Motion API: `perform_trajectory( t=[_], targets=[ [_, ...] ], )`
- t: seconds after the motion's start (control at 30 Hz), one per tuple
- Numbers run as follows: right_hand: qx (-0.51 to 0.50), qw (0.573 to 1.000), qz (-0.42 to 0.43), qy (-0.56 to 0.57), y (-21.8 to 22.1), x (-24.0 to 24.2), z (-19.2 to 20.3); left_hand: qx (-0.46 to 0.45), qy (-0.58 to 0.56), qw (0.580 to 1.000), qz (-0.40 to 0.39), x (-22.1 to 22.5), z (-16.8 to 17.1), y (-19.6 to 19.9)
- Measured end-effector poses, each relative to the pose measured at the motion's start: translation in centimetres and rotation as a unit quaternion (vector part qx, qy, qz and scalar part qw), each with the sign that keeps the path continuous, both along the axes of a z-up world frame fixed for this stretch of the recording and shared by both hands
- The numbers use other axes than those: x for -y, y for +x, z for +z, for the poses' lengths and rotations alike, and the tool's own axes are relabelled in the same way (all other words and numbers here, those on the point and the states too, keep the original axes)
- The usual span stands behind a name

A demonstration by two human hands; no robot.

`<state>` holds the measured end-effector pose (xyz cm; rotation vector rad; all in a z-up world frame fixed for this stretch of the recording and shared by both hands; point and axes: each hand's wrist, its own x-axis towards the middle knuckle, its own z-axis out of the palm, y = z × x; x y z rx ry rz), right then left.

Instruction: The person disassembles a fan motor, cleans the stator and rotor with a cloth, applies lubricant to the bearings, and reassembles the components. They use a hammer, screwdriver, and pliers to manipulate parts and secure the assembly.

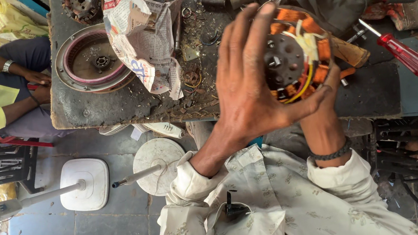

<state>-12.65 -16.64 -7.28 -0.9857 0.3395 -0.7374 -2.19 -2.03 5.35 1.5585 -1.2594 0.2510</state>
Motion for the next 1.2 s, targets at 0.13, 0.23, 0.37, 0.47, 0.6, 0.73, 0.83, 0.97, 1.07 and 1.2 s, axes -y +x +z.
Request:
perform_trajectory(
  t=[0.13,0.23,0.37,0.47,0.6,0.73,0.83,0.97,1.07,1.2],
  targets=[
    [-0.012,0.981,-0.187,-0.045,-1.2,0.4,0.0,0.009,-0.005,1.000,0.016,-0.1,0.8,1.6],
    [-0.009,0.950,-0.280,-0.137,-3.0,-0.8,-0.8,-0.061,0.007,0.998,-0.026,-0.5,1.2,3.0],
    [-0.106,0.897,-0.326,-0.280,-3.8,-2.5,-2.8,-0.213,0.042,0.958,-0.188,0.1,1.3,6.2],
    [-0.158,0.849,-0.333,-0.378,-3.3,-2.7,-3.7,-0.324,0.071,0.881,-0.338,2.5,0.6,9.7],
    [-0.220,0.817,-0.305,-0.438,-2.8,-2.7,-3.8,-0.484,0.031,0.738,-0.470,4.9,-1.2,13.1],
    [-0.232,0.815,-0.293,-0.444,-2.8,-2.7,-3.2,-0.534,0.020,0.667,-0.519,6.9,-2.4,15.3],
    [-0.245,0.820,-0.292,-0.428,-2.7,-2.9,-2.9,-0.540,0.023,0.649,-0.535,7.6,-2.7,16.5],
    [-0.247,0.808,-0.287,-0.451,-2.5,-2.7,-2.6,-0.539,0.020,0.644,-0.542,7.6,-2.6,17.2],
    [-0.282,0.796,-0.270,-0.463,-2.6,-2.7,-2.5,-0.538,0.020,0.640,-0.548,7.7,-2.4,17.2],
    [-0.280,0.774,-0.254,-0.508,-2.6,-2.6,-2.5,-0.532,0.020,0.638,-0.556,7.8,-1.8,17.0]
  ],
)
